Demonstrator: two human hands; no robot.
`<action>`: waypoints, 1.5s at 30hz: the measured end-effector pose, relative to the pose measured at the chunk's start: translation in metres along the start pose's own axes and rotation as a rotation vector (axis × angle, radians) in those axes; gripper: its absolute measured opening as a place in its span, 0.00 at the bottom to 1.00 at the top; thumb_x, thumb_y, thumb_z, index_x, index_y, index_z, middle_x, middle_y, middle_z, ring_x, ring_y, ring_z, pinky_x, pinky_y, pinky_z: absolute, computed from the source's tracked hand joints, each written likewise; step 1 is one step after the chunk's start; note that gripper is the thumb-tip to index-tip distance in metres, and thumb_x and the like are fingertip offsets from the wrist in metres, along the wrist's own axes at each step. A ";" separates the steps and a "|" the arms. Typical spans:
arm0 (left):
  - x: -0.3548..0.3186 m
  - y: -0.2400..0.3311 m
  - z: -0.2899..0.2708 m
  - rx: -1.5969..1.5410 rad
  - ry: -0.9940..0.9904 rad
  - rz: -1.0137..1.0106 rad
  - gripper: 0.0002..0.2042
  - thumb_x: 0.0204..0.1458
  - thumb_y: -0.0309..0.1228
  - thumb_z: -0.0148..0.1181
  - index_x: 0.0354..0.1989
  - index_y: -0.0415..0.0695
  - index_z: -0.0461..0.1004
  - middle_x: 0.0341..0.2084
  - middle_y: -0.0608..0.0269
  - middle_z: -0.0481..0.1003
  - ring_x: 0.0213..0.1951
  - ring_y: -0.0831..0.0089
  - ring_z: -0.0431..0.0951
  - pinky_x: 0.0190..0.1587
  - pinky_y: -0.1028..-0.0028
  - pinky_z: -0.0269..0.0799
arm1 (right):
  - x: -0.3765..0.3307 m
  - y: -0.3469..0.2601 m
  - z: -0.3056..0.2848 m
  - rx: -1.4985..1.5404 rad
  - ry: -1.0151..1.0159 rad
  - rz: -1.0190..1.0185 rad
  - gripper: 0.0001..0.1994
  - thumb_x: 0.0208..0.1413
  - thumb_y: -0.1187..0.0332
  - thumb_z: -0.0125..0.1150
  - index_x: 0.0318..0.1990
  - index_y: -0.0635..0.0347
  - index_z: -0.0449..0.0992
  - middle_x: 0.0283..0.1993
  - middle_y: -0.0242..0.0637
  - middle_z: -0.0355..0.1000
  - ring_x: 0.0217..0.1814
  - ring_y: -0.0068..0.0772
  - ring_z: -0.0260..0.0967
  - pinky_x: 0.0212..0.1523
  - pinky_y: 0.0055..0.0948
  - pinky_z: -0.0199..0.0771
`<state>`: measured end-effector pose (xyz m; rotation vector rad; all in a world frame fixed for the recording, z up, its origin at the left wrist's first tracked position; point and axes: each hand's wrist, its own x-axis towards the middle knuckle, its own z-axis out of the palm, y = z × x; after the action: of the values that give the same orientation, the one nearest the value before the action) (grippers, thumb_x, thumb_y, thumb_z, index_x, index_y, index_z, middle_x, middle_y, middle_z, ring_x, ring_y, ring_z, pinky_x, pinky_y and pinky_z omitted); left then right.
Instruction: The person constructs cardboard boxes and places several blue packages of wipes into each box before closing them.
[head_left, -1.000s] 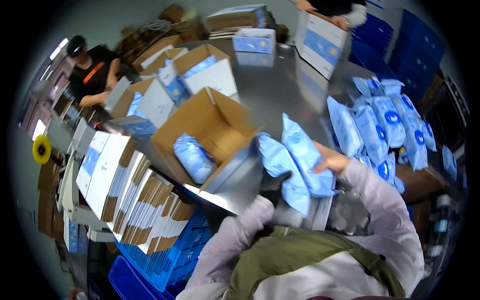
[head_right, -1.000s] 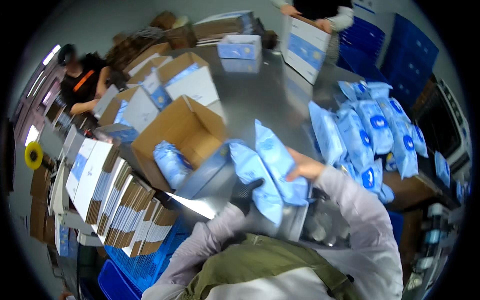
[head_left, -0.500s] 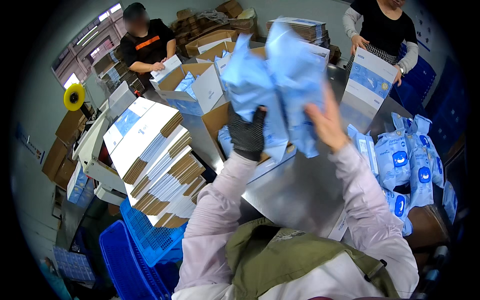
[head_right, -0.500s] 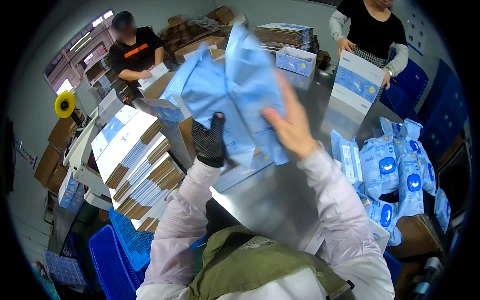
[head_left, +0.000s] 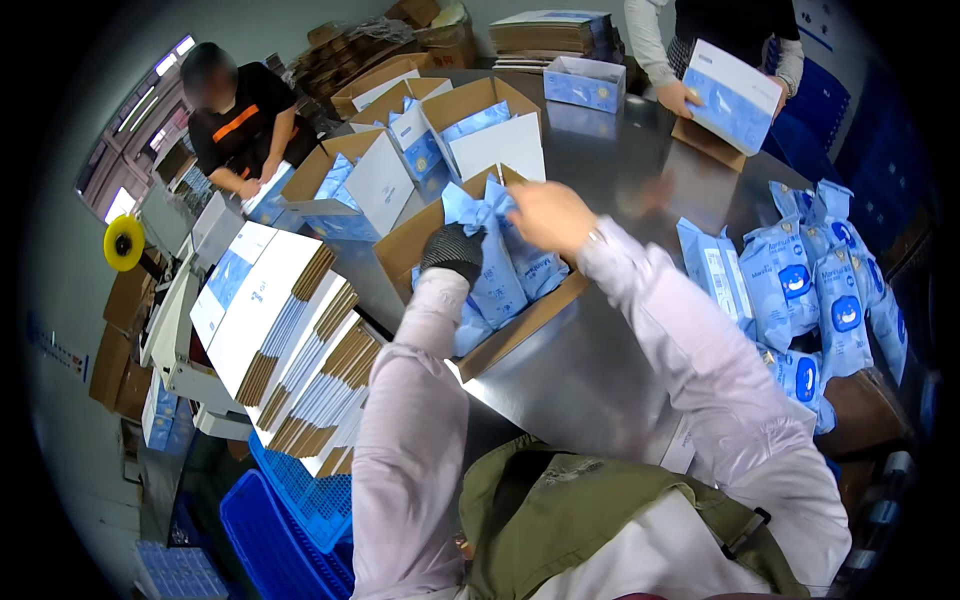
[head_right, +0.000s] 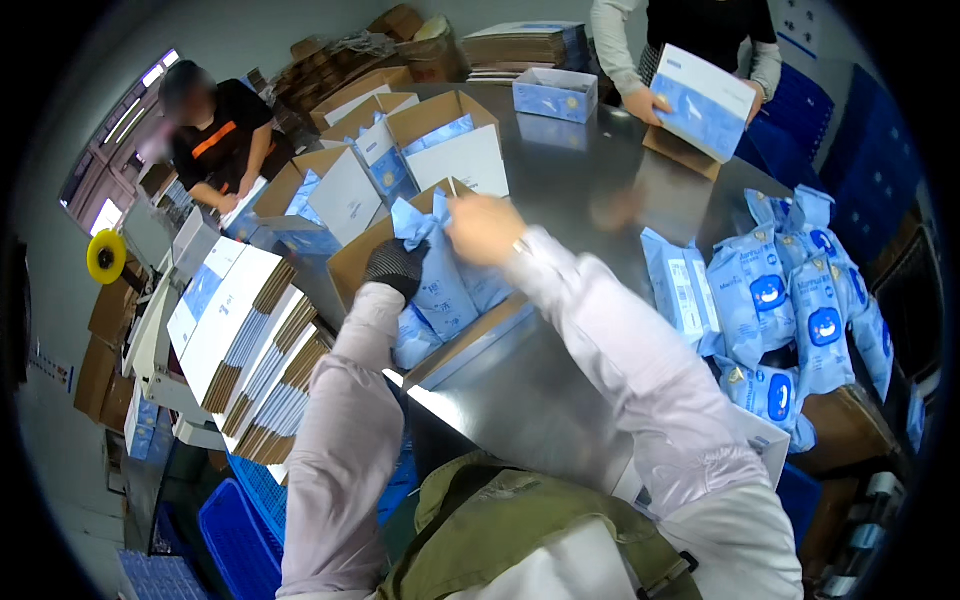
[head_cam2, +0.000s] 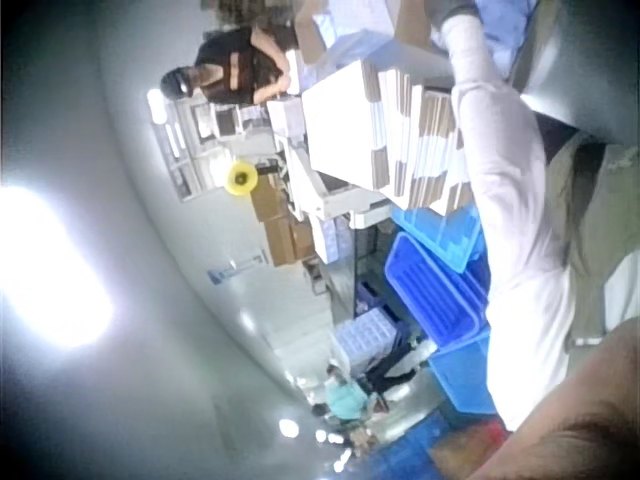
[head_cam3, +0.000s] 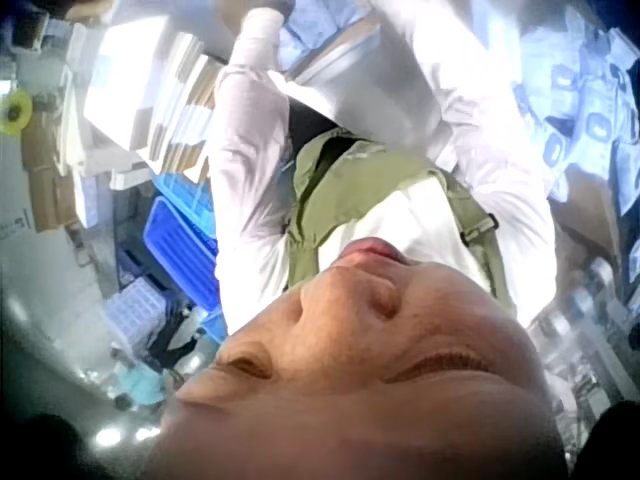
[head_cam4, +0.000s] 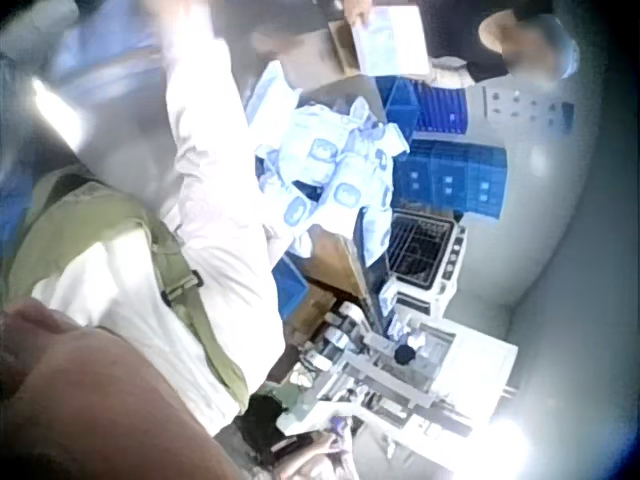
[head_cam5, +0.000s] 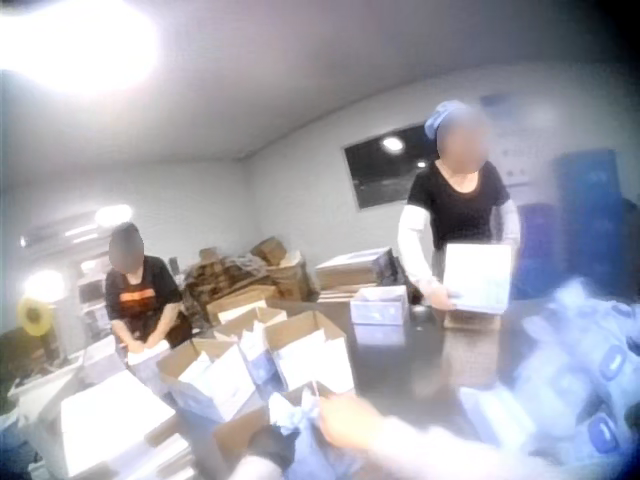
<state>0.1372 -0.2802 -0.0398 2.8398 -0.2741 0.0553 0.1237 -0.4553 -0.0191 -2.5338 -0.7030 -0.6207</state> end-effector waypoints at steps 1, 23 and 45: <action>0.007 -0.006 -0.001 0.166 -0.088 0.021 0.19 0.52 0.46 0.45 0.42 0.45 0.73 0.38 0.44 0.72 0.41 0.49 0.72 0.46 0.59 0.66 | 0.019 0.002 0.004 -0.065 -0.107 0.041 0.08 0.42 0.70 0.51 0.28 0.65 0.73 0.29 0.48 0.72 0.34 0.49 0.70 0.36 0.41 0.70; 0.030 0.057 0.078 0.242 -0.433 0.338 0.21 0.53 0.45 0.44 0.48 0.43 0.69 0.44 0.44 0.69 0.47 0.49 0.68 0.51 0.60 0.62 | -0.199 0.017 -0.191 0.542 -0.625 0.441 0.09 0.42 0.68 0.61 0.30 0.64 0.73 0.28 0.39 0.71 0.29 0.33 0.69 0.32 0.27 0.68; -0.159 0.094 -0.031 -0.279 -0.311 0.598 0.19 0.40 0.17 0.60 0.45 0.35 0.69 0.40 0.47 0.73 0.45 0.56 0.74 0.48 0.65 0.68 | -0.401 0.012 -0.126 0.419 -0.344 1.148 0.14 0.35 0.69 0.66 0.32 0.64 0.73 0.27 0.43 0.71 0.33 0.43 0.70 0.36 0.35 0.69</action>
<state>-0.0368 -0.3305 0.0058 2.3861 -1.0929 -0.2799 -0.2164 -0.6764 -0.1303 -2.1579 0.5164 0.3314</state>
